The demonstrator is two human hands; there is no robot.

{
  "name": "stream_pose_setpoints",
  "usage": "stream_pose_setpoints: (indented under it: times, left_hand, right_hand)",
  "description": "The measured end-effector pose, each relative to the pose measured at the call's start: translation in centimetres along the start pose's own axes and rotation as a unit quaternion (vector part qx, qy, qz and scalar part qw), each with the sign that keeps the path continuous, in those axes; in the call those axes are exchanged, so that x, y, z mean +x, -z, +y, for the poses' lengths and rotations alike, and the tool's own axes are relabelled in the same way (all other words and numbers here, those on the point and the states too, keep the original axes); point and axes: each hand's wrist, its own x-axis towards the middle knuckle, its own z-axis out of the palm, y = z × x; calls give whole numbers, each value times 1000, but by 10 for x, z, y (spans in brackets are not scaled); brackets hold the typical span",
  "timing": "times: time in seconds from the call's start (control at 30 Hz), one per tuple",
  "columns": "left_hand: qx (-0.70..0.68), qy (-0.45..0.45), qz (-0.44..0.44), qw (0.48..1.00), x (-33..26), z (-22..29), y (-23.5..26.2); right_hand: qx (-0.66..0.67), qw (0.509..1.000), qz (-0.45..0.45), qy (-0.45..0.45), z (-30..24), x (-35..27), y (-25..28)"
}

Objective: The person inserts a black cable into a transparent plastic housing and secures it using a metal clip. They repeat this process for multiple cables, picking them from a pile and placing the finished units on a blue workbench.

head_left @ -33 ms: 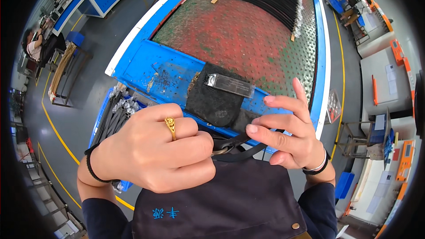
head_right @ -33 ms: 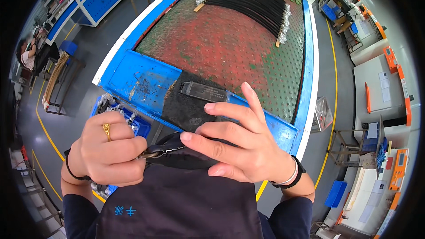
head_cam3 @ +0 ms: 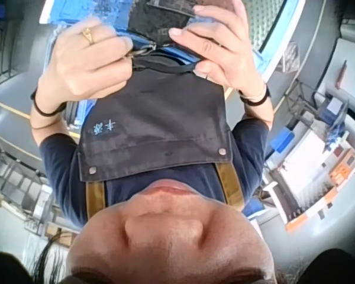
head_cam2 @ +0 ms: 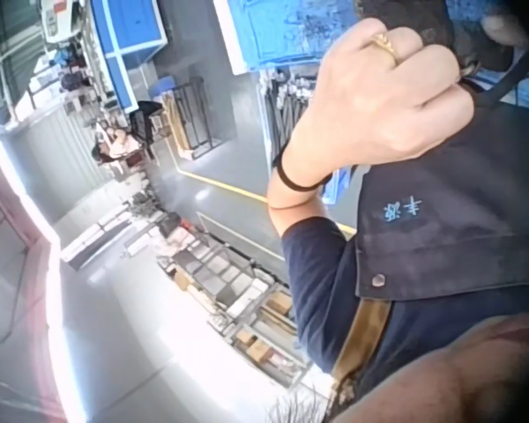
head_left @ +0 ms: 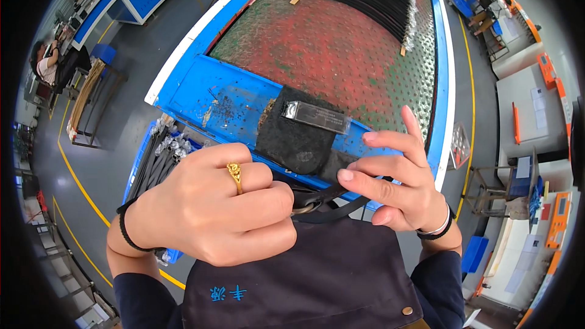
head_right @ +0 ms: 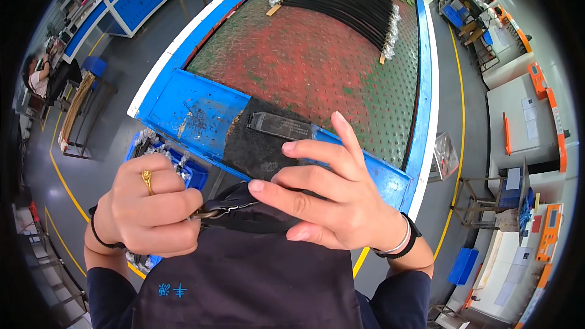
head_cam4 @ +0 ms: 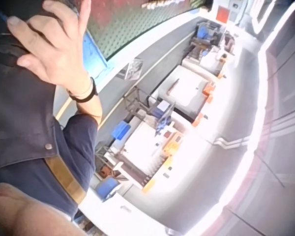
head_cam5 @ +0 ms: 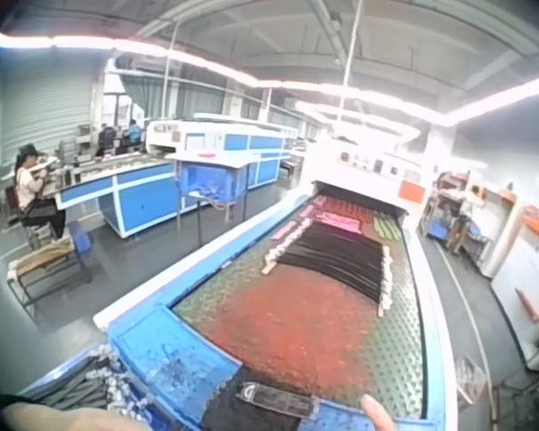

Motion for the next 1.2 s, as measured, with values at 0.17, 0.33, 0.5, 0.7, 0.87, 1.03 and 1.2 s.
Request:
stream_pose_setpoints:
  times: [0.17,0.33,0.5,0.7,0.87,1.03,1.2]
  left_hand:
    - [-7,4,2,1000,-1,0,-1]
    - [-12,1,0,1000,1,-1,0]
    - [-8,2,-8,1000,2,-1,0]
    - [-6,66,-5,998,-6,-3,2]
    - [-263,443,235,824,-63,-23,-7]
    - [-629,515,379,442,-88,-30,-18]
    - [-648,483,393,438,-82,-29,-21]
  right_hand:
    - [29,999,15,-4,1,-1,0]
    - [25,999,30,16,-3,1,0]
    - [3,1000,25,3,4,1,-1]
    - [6,963,187,-195,29,-27,-4]
    - [-75,946,98,-300,56,-99,-69]
    - [-132,939,-168,-271,41,-152,-156]
    - [-148,935,-147,-287,33,-139,-144]
